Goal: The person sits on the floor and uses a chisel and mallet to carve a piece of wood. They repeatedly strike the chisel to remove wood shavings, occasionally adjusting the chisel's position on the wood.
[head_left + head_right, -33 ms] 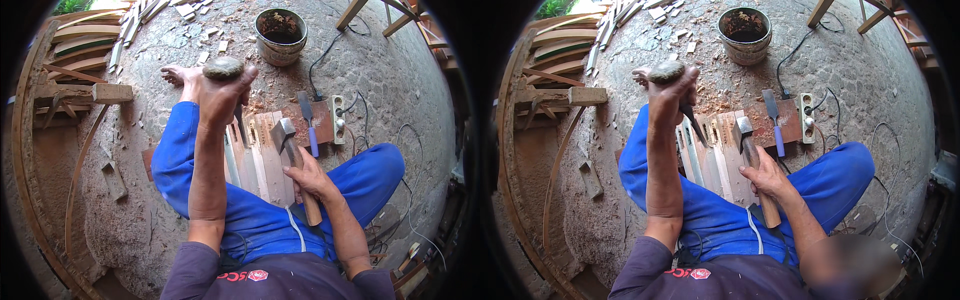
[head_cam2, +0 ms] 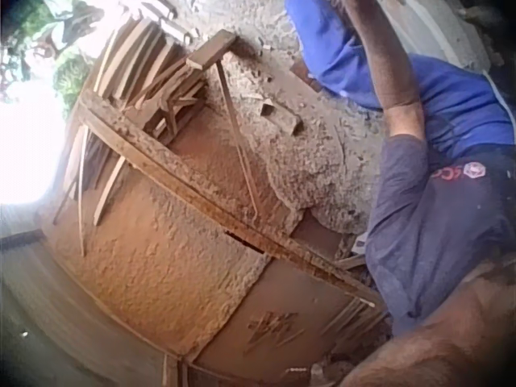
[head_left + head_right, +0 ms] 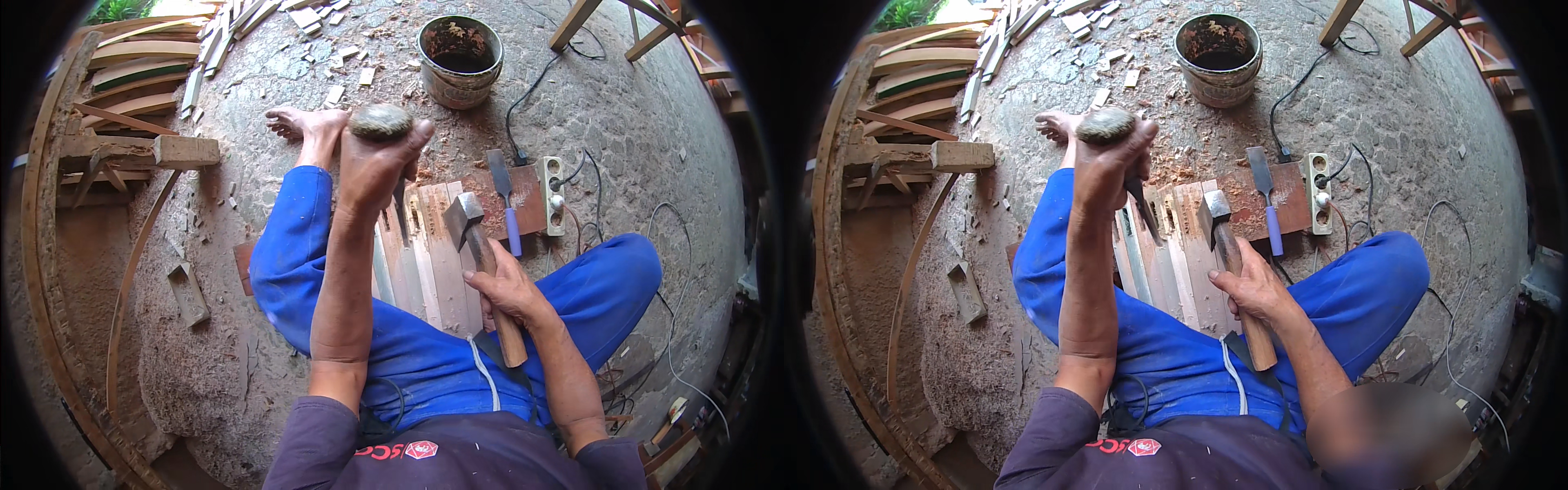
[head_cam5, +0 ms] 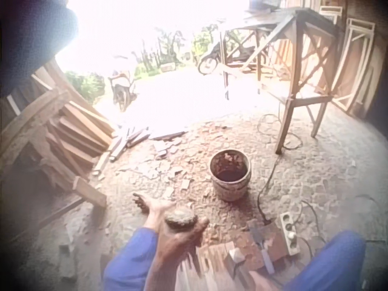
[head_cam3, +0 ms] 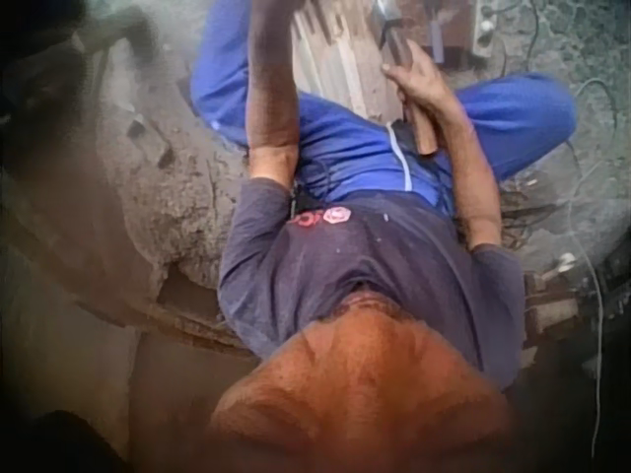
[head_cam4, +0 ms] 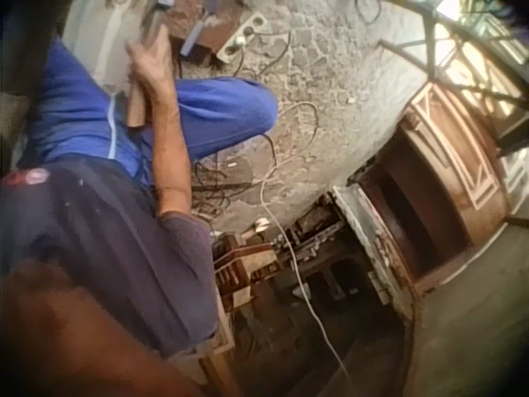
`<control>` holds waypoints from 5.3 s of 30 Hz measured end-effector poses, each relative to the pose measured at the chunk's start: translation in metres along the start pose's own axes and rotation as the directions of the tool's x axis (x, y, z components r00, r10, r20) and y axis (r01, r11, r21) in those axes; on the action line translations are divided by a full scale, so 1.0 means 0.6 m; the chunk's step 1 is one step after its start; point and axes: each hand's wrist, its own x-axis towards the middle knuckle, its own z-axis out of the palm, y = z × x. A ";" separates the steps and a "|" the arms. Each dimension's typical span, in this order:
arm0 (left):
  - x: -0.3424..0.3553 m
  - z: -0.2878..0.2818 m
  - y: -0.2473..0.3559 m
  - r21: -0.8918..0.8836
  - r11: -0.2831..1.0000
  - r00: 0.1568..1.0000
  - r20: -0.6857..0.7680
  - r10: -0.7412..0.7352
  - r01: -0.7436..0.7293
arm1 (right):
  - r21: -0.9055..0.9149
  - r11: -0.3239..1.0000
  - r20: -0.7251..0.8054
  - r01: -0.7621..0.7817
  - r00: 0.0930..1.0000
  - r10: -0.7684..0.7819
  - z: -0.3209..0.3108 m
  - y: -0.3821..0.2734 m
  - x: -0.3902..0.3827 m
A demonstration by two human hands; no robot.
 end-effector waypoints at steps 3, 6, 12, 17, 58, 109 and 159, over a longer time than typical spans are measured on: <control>-0.024 0.018 -0.057 0.223 0.959 0.964 -0.159 0.212 -0.174 | -0.017 1.000 0.009 0.010 1.000 -0.010 0.001 -0.001 0.002; 0.003 -0.022 -0.079 0.652 0.592 0.539 -0.318 0.780 -0.473 | -0.018 0.999 0.012 0.036 0.999 -0.036 -0.005 -0.001 0.008; -0.015 -0.015 -0.031 0.330 0.795 0.753 -0.276 0.597 -0.510 | -0.071 0.993 -0.006 0.098 0.995 -0.098 -0.004 0.012 0.007; -0.019 -0.009 -0.063 0.512 0.773 0.808 -0.228 0.543 -0.375 | -0.066 0.992 0.001 0.107 0.994 -0.108 -0.002 0.012 0.003; -0.021 0.019 -0.061 0.395 0.817 0.852 -0.137 0.505 -0.420 | -0.085 0.990 0.008 0.117 0.993 -0.116 -0.002 0.015 0.005; -0.045 0.018 -0.090 0.339 0.800 0.797 -0.190 0.573 -0.495 | -0.796 -0.121 0.157 0.592 0.010 -0.988 0.052 -0.260 -0.175; -0.039 0.002 -0.165 0.462 0.673 0.759 -0.002 0.652 -0.577 | -0.878 0.082 0.240 0.471 0.584 -0.776 0.038 -0.147 -0.135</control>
